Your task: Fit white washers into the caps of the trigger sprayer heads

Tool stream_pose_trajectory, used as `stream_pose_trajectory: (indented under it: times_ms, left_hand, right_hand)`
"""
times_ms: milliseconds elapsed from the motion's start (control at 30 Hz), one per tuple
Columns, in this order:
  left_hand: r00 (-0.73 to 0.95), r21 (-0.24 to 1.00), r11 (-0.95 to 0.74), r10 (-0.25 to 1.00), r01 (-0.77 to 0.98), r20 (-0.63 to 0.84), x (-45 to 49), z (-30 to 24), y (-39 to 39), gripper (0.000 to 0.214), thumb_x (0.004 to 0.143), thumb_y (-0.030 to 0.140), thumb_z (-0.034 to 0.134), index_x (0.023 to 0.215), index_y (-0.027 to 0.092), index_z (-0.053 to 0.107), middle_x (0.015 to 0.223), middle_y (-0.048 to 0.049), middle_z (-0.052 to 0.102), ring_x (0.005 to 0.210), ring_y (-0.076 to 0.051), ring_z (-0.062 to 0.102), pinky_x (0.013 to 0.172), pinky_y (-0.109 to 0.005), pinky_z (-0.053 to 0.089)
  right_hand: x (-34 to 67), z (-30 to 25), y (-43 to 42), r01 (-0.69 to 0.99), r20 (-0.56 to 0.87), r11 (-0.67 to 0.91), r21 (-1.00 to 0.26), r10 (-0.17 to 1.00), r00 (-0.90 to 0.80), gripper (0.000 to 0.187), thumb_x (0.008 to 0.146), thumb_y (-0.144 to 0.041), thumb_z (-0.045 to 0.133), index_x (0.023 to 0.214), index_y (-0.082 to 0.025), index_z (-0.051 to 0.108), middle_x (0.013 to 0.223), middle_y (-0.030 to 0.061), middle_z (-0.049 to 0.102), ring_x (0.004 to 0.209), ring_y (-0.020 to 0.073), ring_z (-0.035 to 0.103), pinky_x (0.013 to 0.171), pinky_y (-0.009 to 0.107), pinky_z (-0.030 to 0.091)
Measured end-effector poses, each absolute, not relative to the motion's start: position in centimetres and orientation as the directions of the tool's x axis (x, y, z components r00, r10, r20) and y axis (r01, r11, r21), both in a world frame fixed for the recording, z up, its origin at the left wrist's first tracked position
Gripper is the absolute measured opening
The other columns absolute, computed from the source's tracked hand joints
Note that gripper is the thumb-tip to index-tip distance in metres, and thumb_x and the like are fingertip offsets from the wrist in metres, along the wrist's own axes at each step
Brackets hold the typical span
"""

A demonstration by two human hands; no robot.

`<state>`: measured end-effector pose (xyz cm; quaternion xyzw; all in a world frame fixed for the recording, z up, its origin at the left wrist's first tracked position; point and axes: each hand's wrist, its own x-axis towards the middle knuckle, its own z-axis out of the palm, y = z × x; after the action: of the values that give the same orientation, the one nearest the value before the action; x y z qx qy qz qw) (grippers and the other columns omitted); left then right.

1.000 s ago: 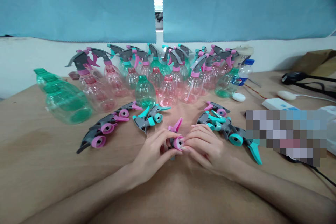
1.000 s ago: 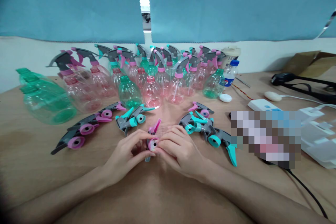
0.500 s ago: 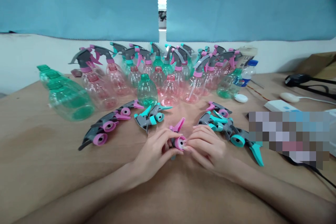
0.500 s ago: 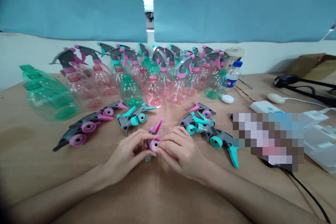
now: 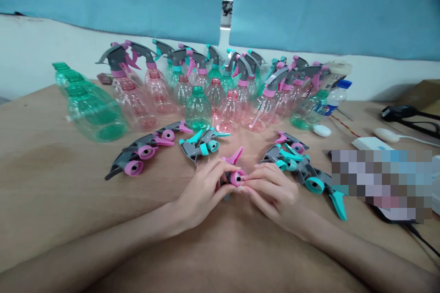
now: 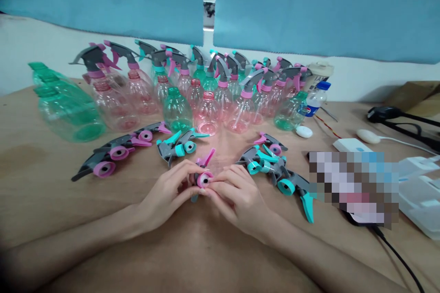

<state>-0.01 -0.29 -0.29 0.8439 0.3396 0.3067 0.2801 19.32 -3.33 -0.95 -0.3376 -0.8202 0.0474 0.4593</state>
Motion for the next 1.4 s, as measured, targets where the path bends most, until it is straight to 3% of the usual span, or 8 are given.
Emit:
stream_pose_trajectory:
  times_ms: [533,900,1100,1400]
  left_hand:
    - [0.616,0.627,-0.663,0.707,0.409,0.347,-0.08,-0.32,-0.34,0.016,0.089,0.022,0.054,0.105,0.02,0.054,0.093,-0.0024,0.058,0.078,-0.016,0.055,0.07,-0.027,0.045]
    - [0.654,0.585,-0.705,0.668,0.401,0.356,0.01,-0.17,-0.5,0.017,0.09,0.028,0.054,0.104,0.02,0.054,0.093,-0.0021,0.057,0.073,-0.014,0.054,0.067,-0.026,0.045]
    - [0.672,0.565,-0.729,0.643,0.388,0.368,-0.09,-0.23,-0.45,0.016,0.09,0.019,0.054,0.106,0.019,0.052,0.092,-0.0016,0.056,0.076,-0.015,0.053,0.069,-0.026,0.044]
    - [0.634,0.594,-0.707,0.67,0.385,0.386,-0.06,0.0,-0.48,0.015,0.092,0.026,0.051,0.106,0.02,0.053,0.091,-0.0007,0.057,0.074,-0.013,0.054,0.068,-0.025,0.044]
  right_hand:
    - [19.13,-0.82,-3.37,0.554,0.711,0.76,-0.341,0.594,-0.377,0.013,0.086,-0.022,0.059,0.099,-0.019,0.061,0.091,0.0069,0.068,0.086,0.0203,0.062,0.082,0.04,0.048]
    - [19.22,-0.96,-3.18,0.596,0.74,0.743,-0.303,0.578,-0.344,0.009,0.086,-0.026,0.059,0.09,-0.018,0.061,0.08,0.005,0.058,0.078,0.019,0.055,0.086,0.044,0.044]
    - [19.5,-1.42,-3.08,0.608,0.719,0.73,-0.311,0.599,-0.351,0.016,0.085,-0.033,0.061,0.092,-0.018,0.063,0.082,0.0052,0.054,0.083,0.0204,0.052,0.086,0.043,0.044]
    - [19.38,-1.03,-3.33,0.688,0.688,0.658,-0.307,0.653,-0.318,0.023,0.085,-0.038,0.061,0.092,-0.017,0.062,0.083,0.0061,0.056,0.085,0.0223,0.051,0.081,0.04,0.041]
